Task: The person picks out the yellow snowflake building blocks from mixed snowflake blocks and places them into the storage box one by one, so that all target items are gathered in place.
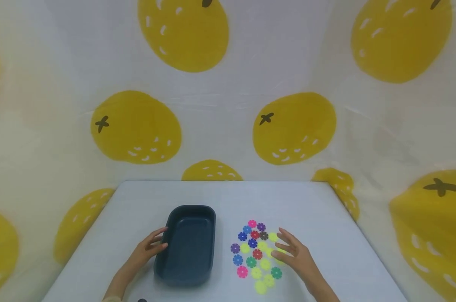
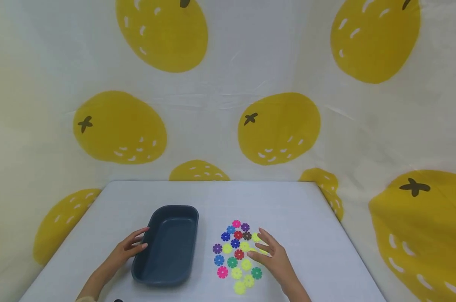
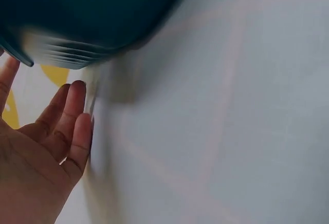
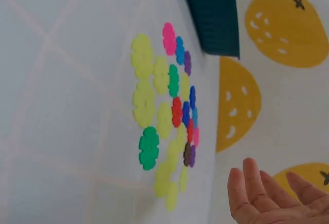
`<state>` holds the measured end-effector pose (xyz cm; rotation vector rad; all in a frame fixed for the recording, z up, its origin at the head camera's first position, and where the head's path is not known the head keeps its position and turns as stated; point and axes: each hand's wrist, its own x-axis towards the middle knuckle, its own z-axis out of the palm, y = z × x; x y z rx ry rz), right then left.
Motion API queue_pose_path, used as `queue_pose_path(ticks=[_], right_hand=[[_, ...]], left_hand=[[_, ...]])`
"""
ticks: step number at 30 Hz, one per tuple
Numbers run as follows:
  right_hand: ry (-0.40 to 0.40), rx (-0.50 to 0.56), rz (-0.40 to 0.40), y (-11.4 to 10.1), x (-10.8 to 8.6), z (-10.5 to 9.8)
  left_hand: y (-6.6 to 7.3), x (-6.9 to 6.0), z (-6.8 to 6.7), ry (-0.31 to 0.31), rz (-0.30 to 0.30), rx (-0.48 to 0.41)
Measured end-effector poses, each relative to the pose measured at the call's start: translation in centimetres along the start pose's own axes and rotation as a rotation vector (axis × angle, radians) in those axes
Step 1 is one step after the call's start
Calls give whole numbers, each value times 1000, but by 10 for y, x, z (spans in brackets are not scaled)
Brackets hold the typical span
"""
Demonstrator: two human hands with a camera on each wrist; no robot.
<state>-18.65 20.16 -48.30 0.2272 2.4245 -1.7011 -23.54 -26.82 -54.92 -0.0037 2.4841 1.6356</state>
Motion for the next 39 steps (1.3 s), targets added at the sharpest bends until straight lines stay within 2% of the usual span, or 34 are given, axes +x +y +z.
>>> queue_pose_path(ticks=[6, 9, 13, 26, 32, 39], right_hand=[[14, 55, 68, 16, 20, -6], [29, 93, 70, 24, 30, -12], [37, 77, 60, 28, 42, -18], [73, -91, -23, 31, 72, -13], [84, -161, -20, 37, 87, -9], [75, -231, -19, 42, 95, -11]], left_hand=[[-3, -1, 0, -9, -24, 26], [-4, 0, 1, -13, -31, 37], [-4, -2, 2, -9, -39, 30], [-5, 2, 4, -12, -62, 50], [-5, 2, 4, -9, -65, 55], [-5, 1, 3, -14, -46, 41]])
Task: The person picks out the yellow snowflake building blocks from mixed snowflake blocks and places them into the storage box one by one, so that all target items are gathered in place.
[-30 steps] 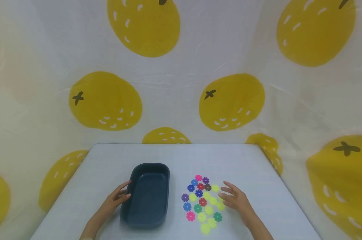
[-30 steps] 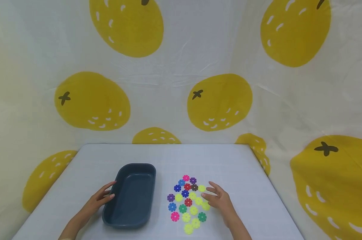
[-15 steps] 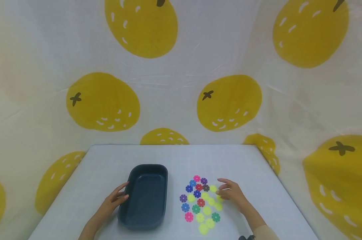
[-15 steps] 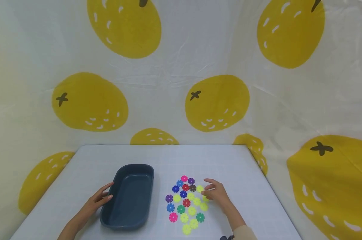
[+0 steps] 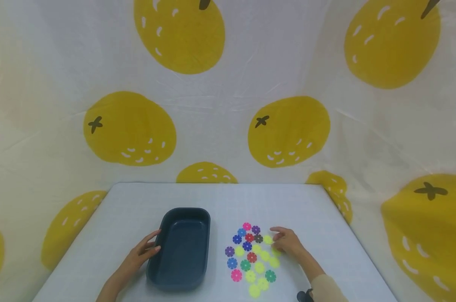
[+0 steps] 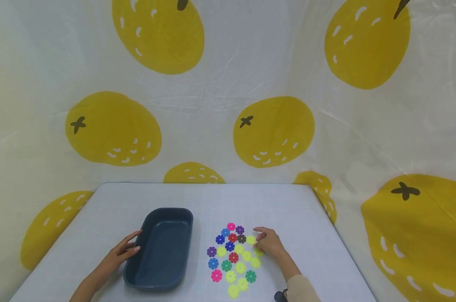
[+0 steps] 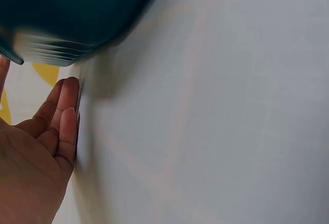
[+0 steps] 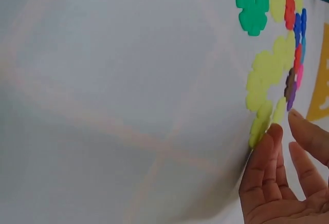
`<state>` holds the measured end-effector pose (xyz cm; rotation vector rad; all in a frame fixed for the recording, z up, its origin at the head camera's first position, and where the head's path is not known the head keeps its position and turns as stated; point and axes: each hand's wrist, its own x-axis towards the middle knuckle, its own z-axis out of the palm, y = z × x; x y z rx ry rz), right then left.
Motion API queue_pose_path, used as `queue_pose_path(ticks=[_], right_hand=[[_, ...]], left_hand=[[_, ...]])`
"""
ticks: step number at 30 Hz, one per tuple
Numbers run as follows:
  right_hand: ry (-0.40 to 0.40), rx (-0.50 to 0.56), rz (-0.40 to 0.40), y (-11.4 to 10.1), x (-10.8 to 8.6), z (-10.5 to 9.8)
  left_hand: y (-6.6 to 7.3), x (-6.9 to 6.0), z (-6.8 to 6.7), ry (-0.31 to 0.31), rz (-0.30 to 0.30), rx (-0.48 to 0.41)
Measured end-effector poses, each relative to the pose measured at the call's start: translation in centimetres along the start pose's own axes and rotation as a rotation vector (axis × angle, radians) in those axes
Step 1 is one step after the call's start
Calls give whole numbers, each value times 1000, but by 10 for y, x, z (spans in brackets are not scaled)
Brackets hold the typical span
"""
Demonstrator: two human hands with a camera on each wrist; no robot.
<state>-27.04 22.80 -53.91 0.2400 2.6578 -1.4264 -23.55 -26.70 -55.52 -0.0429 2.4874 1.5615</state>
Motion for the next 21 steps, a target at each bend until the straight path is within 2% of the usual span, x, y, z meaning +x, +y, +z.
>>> queue_pose_path(ticks=[5, 14, 21], right_hand=[[-8, -75, -12, 3, 3, 2], [-18, -118, 0, 8, 5, 3], [-26, -140, -12, 12, 9, 4]], left_hand=[[0, 1, -1, 1, -4, -3], [0, 2, 0, -6, -53, -2], [-1, 3, 0, -6, -56, 2]])
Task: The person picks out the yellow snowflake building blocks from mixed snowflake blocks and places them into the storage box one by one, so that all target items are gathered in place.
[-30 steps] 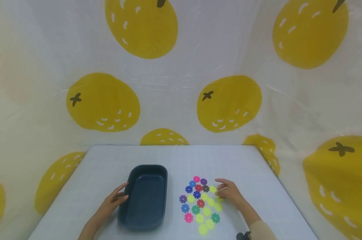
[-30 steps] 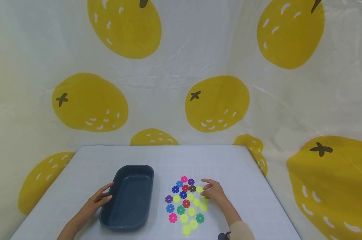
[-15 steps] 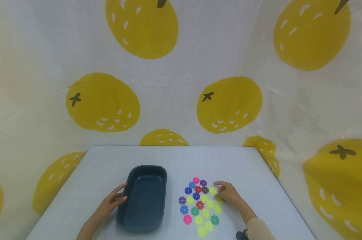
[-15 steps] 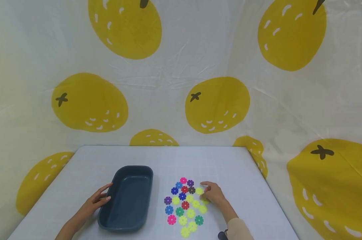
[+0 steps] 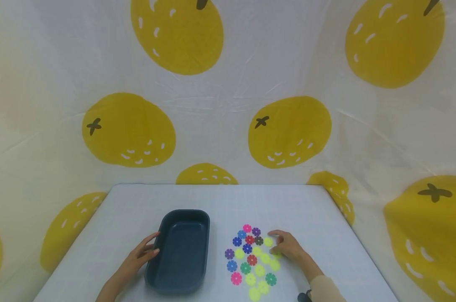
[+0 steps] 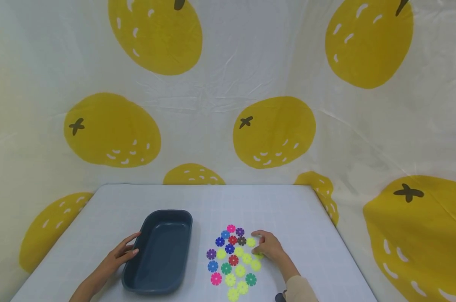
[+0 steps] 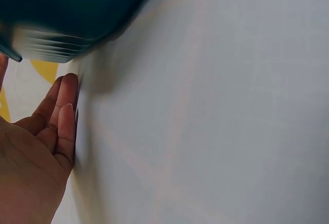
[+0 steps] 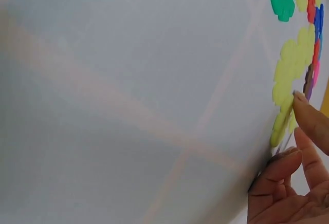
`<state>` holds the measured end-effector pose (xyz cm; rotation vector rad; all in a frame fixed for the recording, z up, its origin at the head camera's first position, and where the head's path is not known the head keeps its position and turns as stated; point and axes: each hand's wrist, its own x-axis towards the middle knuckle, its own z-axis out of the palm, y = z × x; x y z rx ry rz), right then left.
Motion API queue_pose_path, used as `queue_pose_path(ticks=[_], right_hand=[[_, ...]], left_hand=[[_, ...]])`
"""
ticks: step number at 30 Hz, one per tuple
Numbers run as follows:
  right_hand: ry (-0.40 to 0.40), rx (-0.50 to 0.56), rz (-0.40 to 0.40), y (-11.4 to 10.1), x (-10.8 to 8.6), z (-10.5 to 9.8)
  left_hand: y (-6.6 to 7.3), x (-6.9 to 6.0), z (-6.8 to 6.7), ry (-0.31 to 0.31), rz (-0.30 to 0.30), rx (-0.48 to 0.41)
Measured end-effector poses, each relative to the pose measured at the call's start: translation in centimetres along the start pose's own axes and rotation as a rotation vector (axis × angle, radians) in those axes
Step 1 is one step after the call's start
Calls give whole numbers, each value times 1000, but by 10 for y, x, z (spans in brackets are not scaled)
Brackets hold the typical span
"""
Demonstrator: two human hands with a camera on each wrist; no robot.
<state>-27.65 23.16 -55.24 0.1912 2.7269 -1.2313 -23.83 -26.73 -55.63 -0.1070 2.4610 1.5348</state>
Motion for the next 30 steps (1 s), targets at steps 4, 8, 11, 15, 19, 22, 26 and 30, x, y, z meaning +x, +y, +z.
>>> queue_pose_path(ticks=[4, 8, 11, 15, 19, 22, 26, 30], right_hand=[[20, -11, -19, 0, 0, 3], [46, -25, -56, -1, -1, 5], [60, -27, -68, -2, -2, 6], [74, -20, -60, -4, -3, 6], [94, -30, -47, -6, -4, 9], [115, -30, -36, -7, -4, 11], [138, -21, -35, -9, -4, 13], [143, -6, -22, -9, -4, 14]], left_hand=[[-1, 0, 0, -1, -3, 9], [-2, 1, 0, 1, -6, 0], [-2, 1, 1, 2, -15, 4], [0, 2, 2, -2, -29, 15], [-1, 1, 2, -9, -20, -7], [-1, 1, 2, -13, -8, -18], [-2, 2, 3, -13, -9, -15], [-2, 2, 4, -13, -16, -11]])
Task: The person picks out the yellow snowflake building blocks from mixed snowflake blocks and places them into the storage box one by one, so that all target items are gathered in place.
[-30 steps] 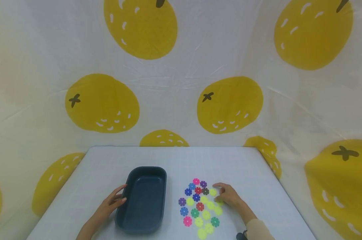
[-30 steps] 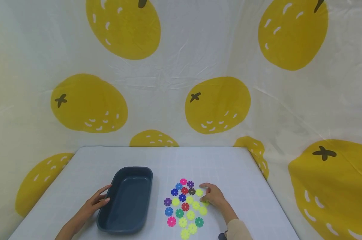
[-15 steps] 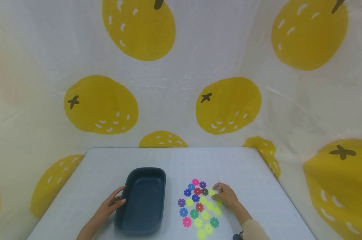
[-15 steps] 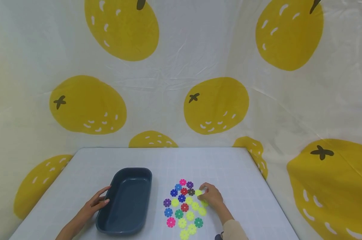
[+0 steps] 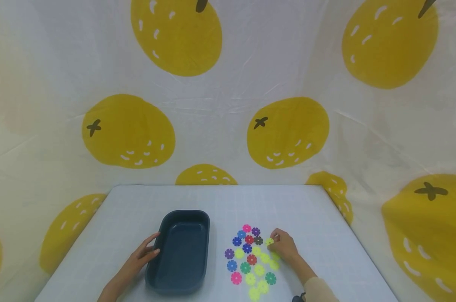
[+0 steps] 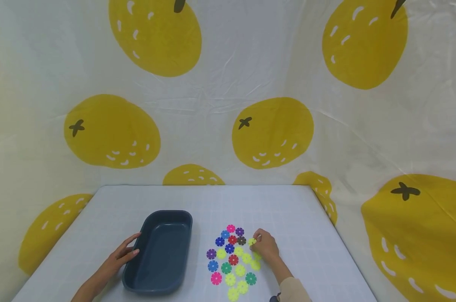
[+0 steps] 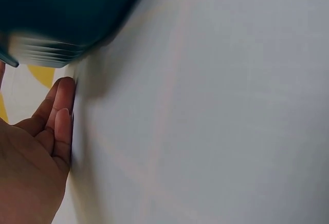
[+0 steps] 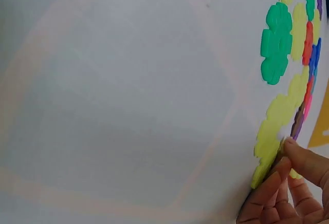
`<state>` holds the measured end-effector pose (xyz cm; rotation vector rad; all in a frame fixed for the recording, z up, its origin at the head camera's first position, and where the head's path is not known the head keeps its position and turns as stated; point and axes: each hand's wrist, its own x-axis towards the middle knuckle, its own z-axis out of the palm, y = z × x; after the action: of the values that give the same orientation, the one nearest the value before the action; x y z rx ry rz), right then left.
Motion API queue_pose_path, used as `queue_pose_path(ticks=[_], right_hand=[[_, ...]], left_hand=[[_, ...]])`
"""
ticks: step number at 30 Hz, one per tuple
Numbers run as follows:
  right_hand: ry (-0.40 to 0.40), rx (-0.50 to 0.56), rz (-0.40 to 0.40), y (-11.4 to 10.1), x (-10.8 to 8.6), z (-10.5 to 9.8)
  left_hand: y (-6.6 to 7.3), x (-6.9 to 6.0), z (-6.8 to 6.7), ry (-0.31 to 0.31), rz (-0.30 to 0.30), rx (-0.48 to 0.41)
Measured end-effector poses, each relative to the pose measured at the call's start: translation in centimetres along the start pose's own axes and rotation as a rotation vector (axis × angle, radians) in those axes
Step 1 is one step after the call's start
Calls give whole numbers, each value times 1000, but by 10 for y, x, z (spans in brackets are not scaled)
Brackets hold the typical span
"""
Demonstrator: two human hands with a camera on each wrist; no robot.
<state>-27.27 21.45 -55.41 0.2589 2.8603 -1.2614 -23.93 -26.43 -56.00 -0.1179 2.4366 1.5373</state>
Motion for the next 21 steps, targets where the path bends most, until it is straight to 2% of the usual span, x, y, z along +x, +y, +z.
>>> queue_pose_path(ticks=[5, 10, 16, 21], right_hand=[[-7, 67, 31, 0, -1, 1], [-34, 229, 85, -7, -4, -4], [-69, 429, 146, -27, -8, -11], [-102, 500, 181, -43, -10, -12]], left_hand=[[0, -1, 1, -1, -3, 4], [2, -1, 0, -7, -15, 6], [1, 0, 0, -4, -27, 17], [-1, 2, 1, -9, -16, -6]])
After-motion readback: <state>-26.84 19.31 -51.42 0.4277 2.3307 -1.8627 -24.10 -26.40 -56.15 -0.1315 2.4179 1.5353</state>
